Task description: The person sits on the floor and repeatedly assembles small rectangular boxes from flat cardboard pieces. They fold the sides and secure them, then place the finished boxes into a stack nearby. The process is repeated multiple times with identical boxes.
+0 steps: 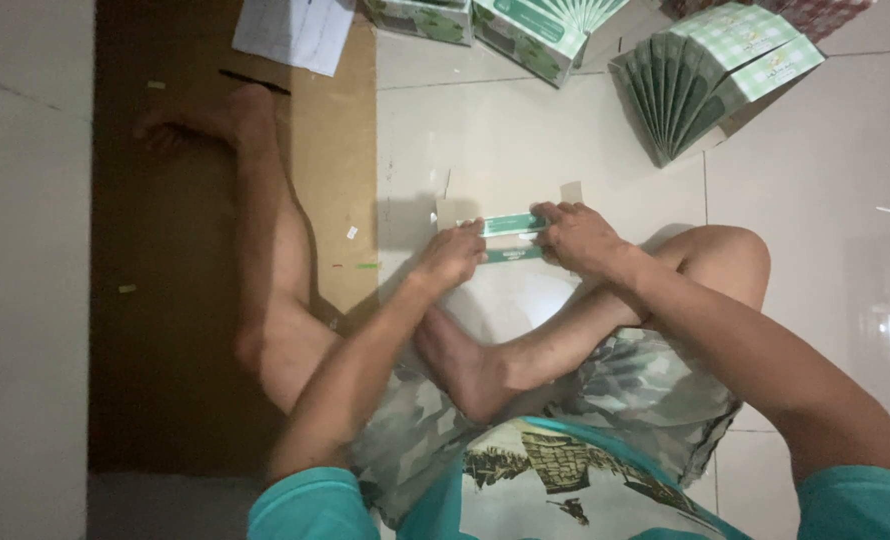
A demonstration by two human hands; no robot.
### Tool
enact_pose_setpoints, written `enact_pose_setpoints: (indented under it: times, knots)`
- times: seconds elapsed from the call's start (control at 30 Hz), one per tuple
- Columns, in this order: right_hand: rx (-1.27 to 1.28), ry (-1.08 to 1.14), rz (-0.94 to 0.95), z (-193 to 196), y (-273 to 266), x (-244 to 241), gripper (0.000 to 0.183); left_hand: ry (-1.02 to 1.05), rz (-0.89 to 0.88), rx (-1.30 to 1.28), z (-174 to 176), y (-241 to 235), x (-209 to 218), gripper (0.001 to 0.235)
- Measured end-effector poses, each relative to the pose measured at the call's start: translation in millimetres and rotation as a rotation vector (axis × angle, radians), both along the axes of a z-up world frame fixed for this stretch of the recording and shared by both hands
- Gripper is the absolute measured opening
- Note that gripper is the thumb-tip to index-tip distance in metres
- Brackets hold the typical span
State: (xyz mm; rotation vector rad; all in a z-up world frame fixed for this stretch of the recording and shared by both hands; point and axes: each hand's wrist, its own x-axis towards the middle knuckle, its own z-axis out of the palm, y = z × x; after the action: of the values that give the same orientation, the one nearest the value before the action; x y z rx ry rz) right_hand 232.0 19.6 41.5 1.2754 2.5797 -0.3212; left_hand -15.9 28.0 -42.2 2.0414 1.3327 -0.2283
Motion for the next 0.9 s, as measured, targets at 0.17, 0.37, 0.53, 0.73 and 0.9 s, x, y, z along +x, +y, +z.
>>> enact_pose_setpoints:
  times: [0.17, 0.37, 0.53, 0.73, 0.9]
  knots:
    - [0.047, 0.183, -0.233, 22.8, 2.2, -2.5, 0.047, 0.182, 0.032, 0.274, 35.5, -30.4, 47.1, 0.053]
    - [0.229, -0.025, -0.211, 6.7, -8.1, 10.7, 0.064, 0.241, 0.033, 0.182, 106.7, -73.0, 83.3, 0.067]
    - [0.167, 0.015, -0.201, -47.5, -11.5, 27.0, 0.037, 0.149, 0.085, 0.189, 92.9, -76.3, 74.9, 0.072]
    - [0.175, -0.001, -0.368, -23.2, -7.9, 27.8, 0.021, -0.048, 0.218, 0.365, 89.0, -82.0, 64.1, 0.059]
    - [-0.463, 0.842, -0.659, -111.0, 13.5, 58.5, 0.016, -0.212, 0.588, 0.266, 144.1, -69.6, 42.3, 0.087]
